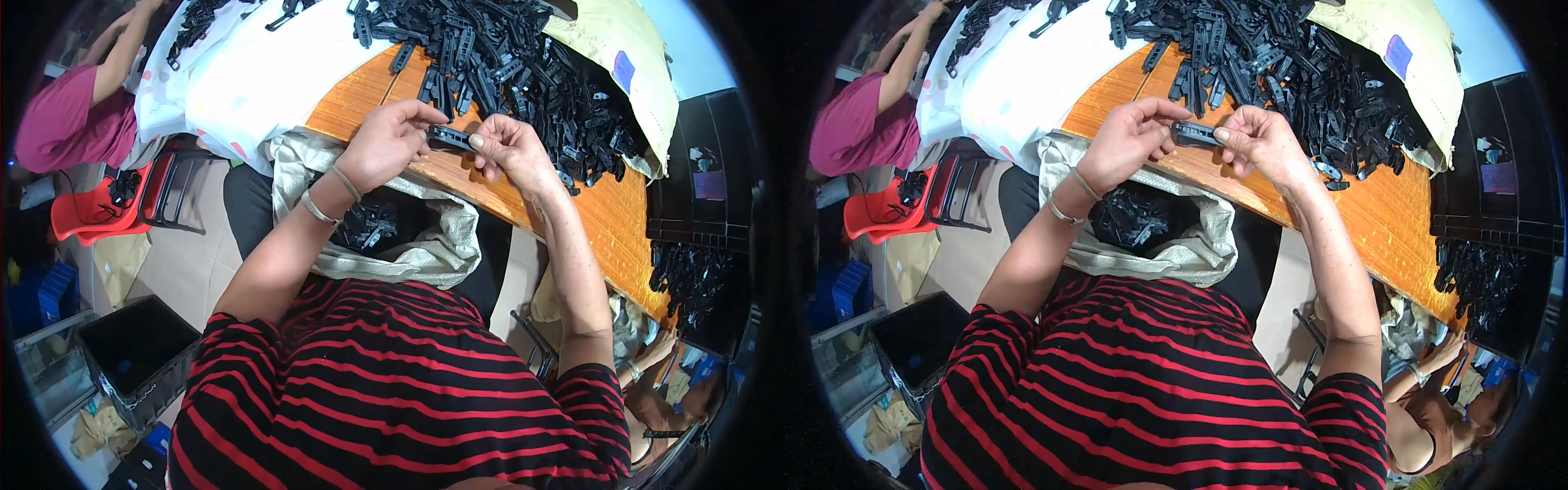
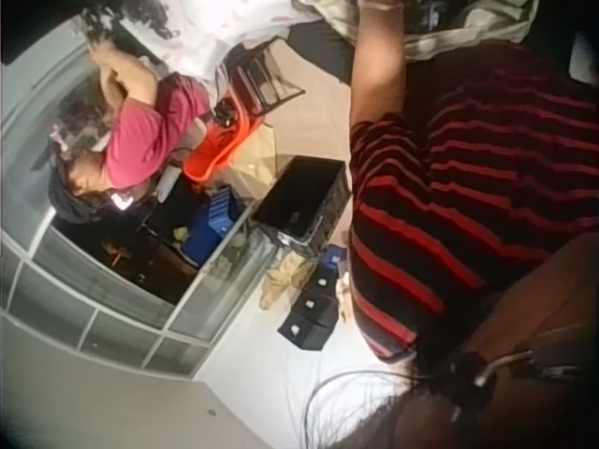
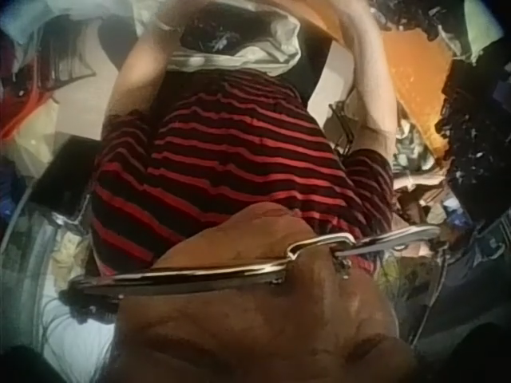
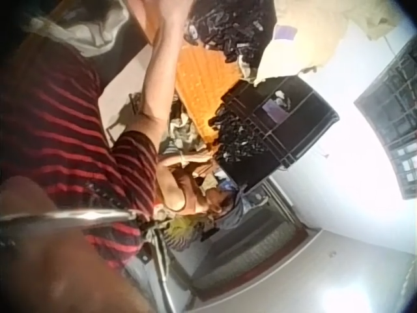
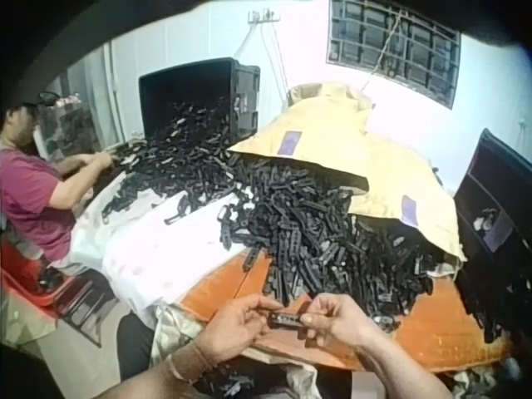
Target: The recorder is manually assembling small black plastic components by joining them with metallic parts.
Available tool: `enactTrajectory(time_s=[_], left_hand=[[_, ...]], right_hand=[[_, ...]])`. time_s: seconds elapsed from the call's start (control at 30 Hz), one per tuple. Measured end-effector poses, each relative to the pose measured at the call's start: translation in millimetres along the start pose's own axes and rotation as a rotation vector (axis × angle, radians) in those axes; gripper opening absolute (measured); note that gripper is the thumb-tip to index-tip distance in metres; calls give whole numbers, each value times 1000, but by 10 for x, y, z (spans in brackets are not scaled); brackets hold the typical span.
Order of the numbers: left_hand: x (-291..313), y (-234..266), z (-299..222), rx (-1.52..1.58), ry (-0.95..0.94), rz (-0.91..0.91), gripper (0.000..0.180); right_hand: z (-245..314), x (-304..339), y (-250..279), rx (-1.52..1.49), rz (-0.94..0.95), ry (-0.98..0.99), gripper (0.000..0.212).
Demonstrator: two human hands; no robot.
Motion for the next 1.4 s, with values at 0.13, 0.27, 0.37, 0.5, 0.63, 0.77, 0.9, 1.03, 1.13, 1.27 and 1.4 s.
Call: enactTrajectory(time_s=[0.13, 0.27, 0.37, 0.5, 0.63, 0.77, 0.9, 1.03, 1.13, 1.27, 1.4], left_hand=[[17, -21, 13, 121, -15, 46, 20], [16, -9, 103, 79, -4, -48, 17], [26, 0, 129, 55, 10, -99, 15], [32, 8, 113, -56, 5, -151, 11], [23, 2, 123, -48, 22, -158, 11], [-9, -15, 201, 117, 102, -138, 11], [-64, -22, 196, 101, 151, -106, 13], [-94, 19, 222, 4, 133, -151, 13], [-105, 54, 224, -174, 49, -197, 12], [-95, 72, 127, -359, 52, -219, 12], [-29, 49, 27, -302, -47, -214, 11]], right_hand=[[-30, -70, -5, 29, 23, -24, 14], [-35, -72, -53, 37, 11, -38, 17], [-41, -85, -45, 63, 5, -35, 16], [-40, -104, -50, 100, 8, -29, 16], [-56, -116, -55, 112, 5, -33, 17], [-80, -146, -52, 86, 27, -64, 18], [-131, -158, -27, 25, 27, -91, 18], [-104, -158, -30, 21, -2, -80, 18], [-42, -141, -82, 177, -30, -108, 18], [-65, -139, -51, 122, -35, -119, 18], [-59, -76, -62, 108, 18, -94, 18]])
Point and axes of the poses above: each hand's wrist, its own x-axis away from the middle knuckle, its own y-axis out of the back of the hand, z = x × y, the point moved 10 cm from there along -x, towards the middle knuckle, and after that the axes turned 7 degrees about -x, right-handed, at the moved point
